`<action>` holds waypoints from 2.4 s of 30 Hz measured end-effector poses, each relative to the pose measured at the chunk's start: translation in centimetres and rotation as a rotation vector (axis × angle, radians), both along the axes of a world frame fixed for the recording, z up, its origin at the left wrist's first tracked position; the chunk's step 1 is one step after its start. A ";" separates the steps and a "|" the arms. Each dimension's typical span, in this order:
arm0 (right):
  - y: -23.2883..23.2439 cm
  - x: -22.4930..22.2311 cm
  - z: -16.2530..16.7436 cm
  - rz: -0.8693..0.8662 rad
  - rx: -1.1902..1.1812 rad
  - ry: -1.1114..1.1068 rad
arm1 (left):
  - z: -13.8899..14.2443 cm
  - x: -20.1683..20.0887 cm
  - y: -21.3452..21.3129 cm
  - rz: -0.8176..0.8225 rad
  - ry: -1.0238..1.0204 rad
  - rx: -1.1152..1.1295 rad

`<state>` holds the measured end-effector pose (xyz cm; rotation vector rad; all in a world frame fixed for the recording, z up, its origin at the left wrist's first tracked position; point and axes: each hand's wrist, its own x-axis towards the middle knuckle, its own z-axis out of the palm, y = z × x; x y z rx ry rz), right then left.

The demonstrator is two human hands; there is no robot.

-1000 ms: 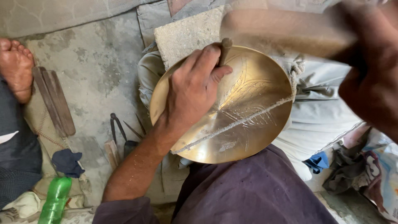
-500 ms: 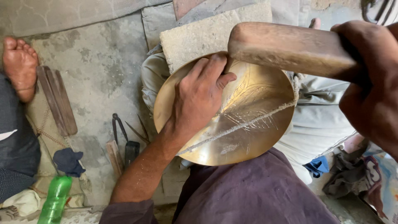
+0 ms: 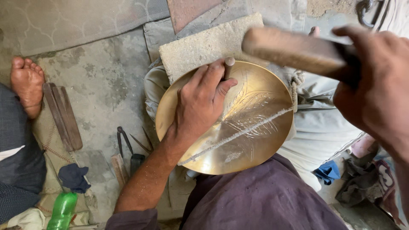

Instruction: The person sits on the floor with a brass plate on their lap and engraves a decorative pattern into it, holding a chisel-like punch against the metal and striking it with a wooden mallet. They reposition the punch repeatedly to work across the leaf design on the plate surface.

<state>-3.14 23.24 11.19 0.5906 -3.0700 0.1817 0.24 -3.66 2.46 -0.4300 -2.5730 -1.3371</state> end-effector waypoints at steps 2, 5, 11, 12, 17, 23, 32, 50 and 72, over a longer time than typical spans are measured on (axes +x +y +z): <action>-0.2 -0.1 -0.1 -0.115 -0.346 -0.159 | 0.0 0.1 0.0 0.002 -0.012 -0.029; -0.3 -0.4 0.1 -0.314 -0.868 -0.384 | 0.0 0.0 0.0 -0.001 -0.026 -0.097; 1.2 0.0 -0.9 -0.224 -0.496 -0.224 | 0.4 -0.8 0.1 -0.104 -0.025 -0.198; 1.7 0.6 -1.5 -0.237 -0.513 -0.213 | 0.6 -1.0 0.0 -0.152 -0.110 -0.208; 2.7 6.1 -6.2 -0.463 -0.858 -0.189 | 1.3 -2.6 -0.2 -0.410 -0.121 -0.272; -0.1 11.2 -8.5 -0.624 -0.956 -0.205 | 2.2 -4.2 0.2 -0.636 -0.098 -0.339; -1.2 12.2 -8.5 -0.416 -0.335 0.159 | 3.0 -4.7 0.4 -0.690 -0.046 -0.382; 3.6 6.2 -6.2 -0.145 -0.068 0.102 | -1.9 1.2 0.3 0.023 -0.015 -0.020; 0.9 -1.4 -0.4 0.093 -0.074 -0.008 | -0.9 -0.2 0.5 -0.060 -0.049 -0.190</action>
